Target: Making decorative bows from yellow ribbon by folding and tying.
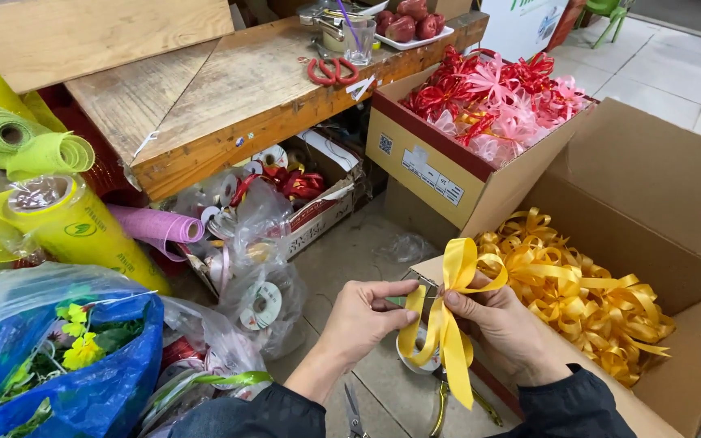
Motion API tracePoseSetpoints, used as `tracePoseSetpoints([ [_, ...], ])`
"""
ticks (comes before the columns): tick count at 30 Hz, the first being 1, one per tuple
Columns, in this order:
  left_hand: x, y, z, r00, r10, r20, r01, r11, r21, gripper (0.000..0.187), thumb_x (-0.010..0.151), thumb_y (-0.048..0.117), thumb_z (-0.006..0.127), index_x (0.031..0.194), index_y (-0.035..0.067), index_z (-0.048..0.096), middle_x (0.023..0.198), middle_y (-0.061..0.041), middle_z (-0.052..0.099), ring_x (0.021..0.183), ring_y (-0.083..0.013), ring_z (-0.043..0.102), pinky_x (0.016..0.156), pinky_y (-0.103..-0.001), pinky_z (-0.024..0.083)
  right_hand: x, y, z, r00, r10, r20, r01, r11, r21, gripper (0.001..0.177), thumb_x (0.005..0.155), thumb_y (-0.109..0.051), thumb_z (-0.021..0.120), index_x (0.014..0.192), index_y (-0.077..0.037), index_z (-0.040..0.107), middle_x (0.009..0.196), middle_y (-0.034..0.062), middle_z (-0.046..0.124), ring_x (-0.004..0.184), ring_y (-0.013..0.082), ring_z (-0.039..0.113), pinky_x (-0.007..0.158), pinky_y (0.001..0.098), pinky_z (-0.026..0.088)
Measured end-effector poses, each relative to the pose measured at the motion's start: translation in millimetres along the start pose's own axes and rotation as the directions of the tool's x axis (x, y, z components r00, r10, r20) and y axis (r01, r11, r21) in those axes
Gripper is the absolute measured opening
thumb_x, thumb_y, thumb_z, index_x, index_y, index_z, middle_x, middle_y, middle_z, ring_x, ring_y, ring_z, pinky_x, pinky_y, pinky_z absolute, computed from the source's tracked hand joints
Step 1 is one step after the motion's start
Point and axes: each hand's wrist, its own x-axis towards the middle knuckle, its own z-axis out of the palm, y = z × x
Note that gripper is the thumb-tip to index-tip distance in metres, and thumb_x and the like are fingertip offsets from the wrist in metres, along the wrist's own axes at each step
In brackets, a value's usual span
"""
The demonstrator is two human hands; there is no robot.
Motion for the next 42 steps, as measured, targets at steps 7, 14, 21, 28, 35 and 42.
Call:
tracePoseSetpoints([
  [7,-4,3,1,1.0,-0.018,-0.009,0.019,0.998,0.059,0.047,0.082,0.005,0.082,0.128,0.014,0.081,0.111,-0.007,0.086,0.085,-0.0095,0.073,0.08,-0.02,0.061,0,0,1,0.999,-0.034,0.002,0.034,0.999,0.01,0.028,0.089,-0.001,0.07,0.116,0.005,0.074,0.104,0.0234,0.076,0.093,0.038,0.072,0.086,0.0506,0.061],
  [14,3,-9,3,0.997,0.082,0.0,-0.082,0.997,-0.015,0.049,0.079,-0.003,0.082,0.126,0.009,0.08,0.128,-0.006,0.081,0.091,-0.0116,0.078,0.085,-0.023,0.065,4,15,3,0.956,-0.259,0.141,0.281,0.945,-0.166,0.023,0.089,-0.003,0.074,0.111,0.003,0.074,0.1,0.0172,0.078,0.088,0.0281,0.073,0.084,0.0401,0.062],
  [21,6,-14,4,0.994,0.111,-0.013,-0.111,0.991,-0.069,0.051,0.079,-0.008,0.079,0.128,0.009,0.079,0.131,-0.005,0.077,0.08,-0.0116,0.072,0.074,-0.021,0.065,-7,8,23,0.99,-0.115,-0.08,0.118,0.993,0.028,0.026,0.09,0.001,0.07,0.116,0.004,0.067,0.106,0.0255,0.076,0.093,0.0364,0.072,0.085,0.0456,0.059],
  [28,4,-11,6,0.995,0.092,-0.038,-0.095,0.993,-0.065,0.05,0.076,-0.006,0.078,0.124,0.009,0.082,0.13,-0.005,0.08,0.078,-0.0089,0.072,0.072,-0.021,0.064,3,15,24,0.98,0.089,-0.176,-0.052,0.978,0.204,0.026,0.095,-0.002,0.065,0.12,0.004,0.067,0.113,0.0206,0.071,0.105,0.0333,0.066,0.102,0.0478,0.054],
  [35,1,-12,9,0.99,0.133,-0.042,-0.132,0.991,0.02,0.048,0.075,0.003,0.081,0.123,0.011,0.082,0.134,-0.001,0.078,0.067,-0.0058,0.072,0.06,-0.016,0.057,7,31,22,0.997,0.053,-0.054,-0.038,0.966,0.255,0.028,0.088,0.002,0.071,0.116,0.003,0.072,0.108,0.0215,0.074,0.095,0.0357,0.07,0.088,0.0486,0.059],
  [42,7,-28,14,0.968,0.247,-0.039,-0.238,0.959,0.154,0.055,0.073,0.002,0.072,0.126,0.014,0.08,0.139,0.0,0.077,0.057,-0.0003,0.065,0.058,-0.014,0.057,15,43,17,0.999,0.046,0.012,-0.048,0.987,0.154,0.036,0.082,-0.007,0.079,0.117,0.001,0.073,0.102,0.0195,0.075,0.088,0.0318,0.07,0.08,0.0416,0.057],
])
